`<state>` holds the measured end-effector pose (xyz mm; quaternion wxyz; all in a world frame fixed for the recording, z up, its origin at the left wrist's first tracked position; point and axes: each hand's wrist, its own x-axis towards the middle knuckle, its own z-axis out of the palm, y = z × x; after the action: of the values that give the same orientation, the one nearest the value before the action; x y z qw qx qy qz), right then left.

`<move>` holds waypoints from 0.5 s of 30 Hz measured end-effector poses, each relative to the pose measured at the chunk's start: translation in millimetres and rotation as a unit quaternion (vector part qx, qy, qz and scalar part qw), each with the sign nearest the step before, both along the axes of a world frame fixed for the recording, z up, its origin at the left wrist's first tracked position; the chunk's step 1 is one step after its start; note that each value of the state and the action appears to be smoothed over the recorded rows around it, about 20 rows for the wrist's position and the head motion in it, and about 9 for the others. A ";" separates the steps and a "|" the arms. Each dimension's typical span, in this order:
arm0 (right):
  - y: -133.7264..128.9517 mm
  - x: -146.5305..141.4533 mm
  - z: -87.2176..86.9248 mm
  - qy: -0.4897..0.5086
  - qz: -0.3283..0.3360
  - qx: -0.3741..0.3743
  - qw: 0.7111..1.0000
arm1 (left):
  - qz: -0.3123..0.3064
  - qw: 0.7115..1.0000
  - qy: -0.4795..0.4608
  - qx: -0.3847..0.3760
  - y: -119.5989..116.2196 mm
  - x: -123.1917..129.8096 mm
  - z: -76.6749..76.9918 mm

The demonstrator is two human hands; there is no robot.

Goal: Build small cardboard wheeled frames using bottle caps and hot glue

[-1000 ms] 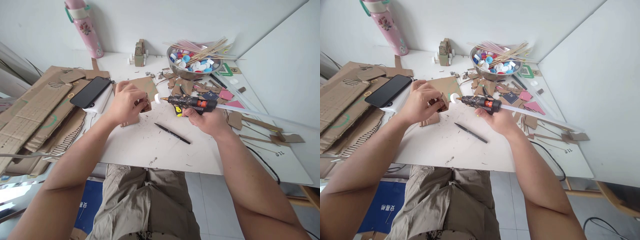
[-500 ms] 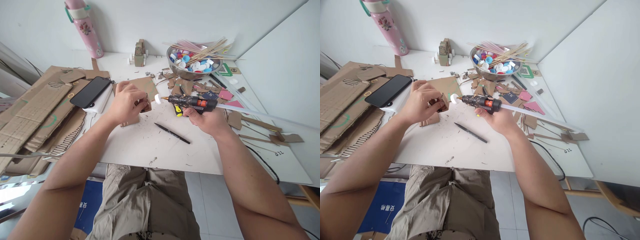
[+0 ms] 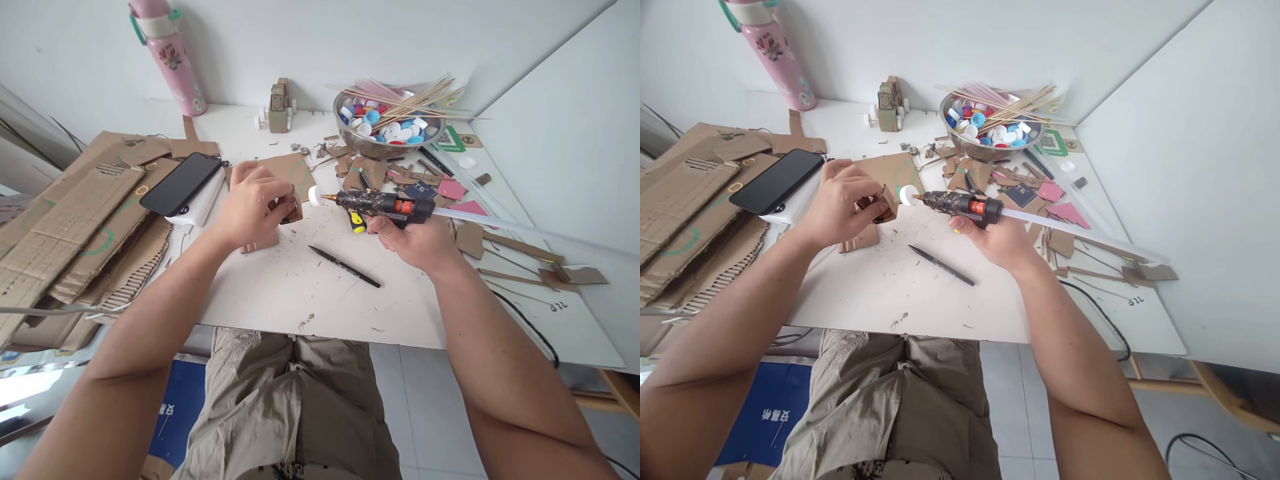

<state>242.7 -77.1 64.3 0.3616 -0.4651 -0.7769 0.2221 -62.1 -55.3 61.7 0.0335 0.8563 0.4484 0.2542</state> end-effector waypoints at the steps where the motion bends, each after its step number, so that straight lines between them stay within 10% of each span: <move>1: 0.4 -0.1 -1.6 0.001 -0.001 0.000 1.000 | -0.001 1.000 -0.002 -0.003 -0.2 0.3 0.4; 15: -3.9 -3.9 8.9 -0.003 -0.002 -0.022 1.000 | 0.008 1.000 -0.013 -0.009 -3.4 4.2 0.9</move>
<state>238.8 -80.9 73.2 0.3493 -0.4753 -0.7721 0.2364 -57.9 -58.7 62.5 0.0451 0.8491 0.4569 0.2614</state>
